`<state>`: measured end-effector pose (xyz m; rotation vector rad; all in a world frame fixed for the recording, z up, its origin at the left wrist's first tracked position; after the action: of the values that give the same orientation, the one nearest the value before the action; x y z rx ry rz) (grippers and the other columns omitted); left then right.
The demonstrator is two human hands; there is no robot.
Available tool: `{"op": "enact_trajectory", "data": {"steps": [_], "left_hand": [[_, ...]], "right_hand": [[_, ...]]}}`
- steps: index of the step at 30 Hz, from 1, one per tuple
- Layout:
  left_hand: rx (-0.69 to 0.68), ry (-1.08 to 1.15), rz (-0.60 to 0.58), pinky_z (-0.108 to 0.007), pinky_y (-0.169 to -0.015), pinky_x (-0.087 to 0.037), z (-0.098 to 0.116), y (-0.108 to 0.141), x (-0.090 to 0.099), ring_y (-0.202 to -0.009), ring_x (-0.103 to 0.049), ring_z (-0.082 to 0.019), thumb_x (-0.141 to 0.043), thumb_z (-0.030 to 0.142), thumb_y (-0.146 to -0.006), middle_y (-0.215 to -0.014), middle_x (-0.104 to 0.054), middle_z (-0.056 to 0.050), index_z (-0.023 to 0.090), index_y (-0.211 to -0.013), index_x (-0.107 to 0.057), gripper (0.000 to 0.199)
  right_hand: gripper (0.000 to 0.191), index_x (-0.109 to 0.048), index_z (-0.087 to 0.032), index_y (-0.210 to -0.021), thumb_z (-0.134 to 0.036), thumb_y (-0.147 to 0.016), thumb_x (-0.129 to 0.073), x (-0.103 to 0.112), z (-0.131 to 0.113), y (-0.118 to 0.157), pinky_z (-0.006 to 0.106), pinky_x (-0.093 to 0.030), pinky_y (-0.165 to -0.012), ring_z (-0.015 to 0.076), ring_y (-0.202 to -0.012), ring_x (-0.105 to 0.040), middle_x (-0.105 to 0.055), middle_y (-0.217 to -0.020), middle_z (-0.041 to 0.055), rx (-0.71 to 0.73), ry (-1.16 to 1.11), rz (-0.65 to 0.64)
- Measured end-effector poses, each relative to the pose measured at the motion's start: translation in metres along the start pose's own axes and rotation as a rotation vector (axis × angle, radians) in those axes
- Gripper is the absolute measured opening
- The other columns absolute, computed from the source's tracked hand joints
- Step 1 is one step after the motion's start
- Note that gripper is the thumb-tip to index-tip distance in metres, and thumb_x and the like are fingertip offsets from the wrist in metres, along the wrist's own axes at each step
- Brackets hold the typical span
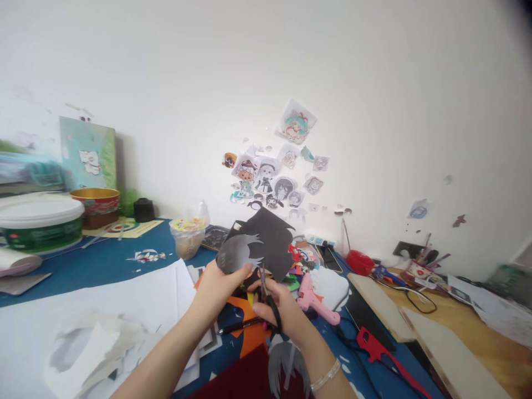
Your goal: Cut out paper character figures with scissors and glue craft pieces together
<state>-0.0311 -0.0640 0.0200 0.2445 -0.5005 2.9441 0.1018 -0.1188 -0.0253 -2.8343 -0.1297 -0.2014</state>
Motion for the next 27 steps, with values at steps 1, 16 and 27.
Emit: {"op": "enact_trajectory", "data": {"steps": [1, 16, 27], "left_hand": [[-0.022, -0.033, 0.011, -0.029, -0.06, -0.045, 0.001, -0.001, 0.001, -0.07, -0.061, -0.024, -0.062, 0.035, -0.061, -0.064, -0.065, -0.001, 0.019, -0.068, -0.06, 0.018], [-0.044, -0.11, 0.028, -0.027, -0.054, -0.045, 0.001, 0.0, 0.002, -0.064, -0.063, -0.022, -0.06, 0.032, -0.061, -0.061, -0.067, -0.001, 0.02, -0.063, -0.06, 0.012], [-0.075, -0.078, -0.11, -0.025, -0.052, -0.046, 0.005, 0.0, -0.003, -0.057, -0.061, -0.019, -0.058, 0.025, -0.062, -0.057, -0.065, 0.002, 0.02, -0.077, -0.062, 0.016]], "right_hand": [[0.028, -0.057, -0.017, -0.093, -0.028, -0.068, -0.064, 0.001, -0.001, 0.0, 0.021, -0.039, -0.054, 0.0099, -0.056, -0.045, -0.05, -0.068, -0.0025, -0.005, 0.015, -0.007], [0.025, -0.058, -0.016, -0.089, -0.027, -0.068, -0.065, 0.005, 0.0, 0.0, 0.02, -0.037, -0.052, 0.0094, -0.056, -0.042, -0.049, -0.066, -0.0028, -0.025, 0.132, 0.012], [0.029, -0.061, -0.015, -0.09, -0.03, -0.066, -0.066, 0.011, 0.006, -0.002, 0.022, -0.039, -0.054, 0.0115, -0.057, -0.045, -0.053, -0.065, -0.0013, -0.005, 0.189, 0.043]]}}
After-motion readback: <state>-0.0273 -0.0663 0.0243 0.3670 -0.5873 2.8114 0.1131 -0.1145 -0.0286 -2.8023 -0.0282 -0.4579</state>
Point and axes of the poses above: each hand's wrist, its own y-axis away from the middle knuckle, its own x-axis out of the back of the hand, z = x × y, the point moved 4 cm from there along -y, towards the middle knuckle
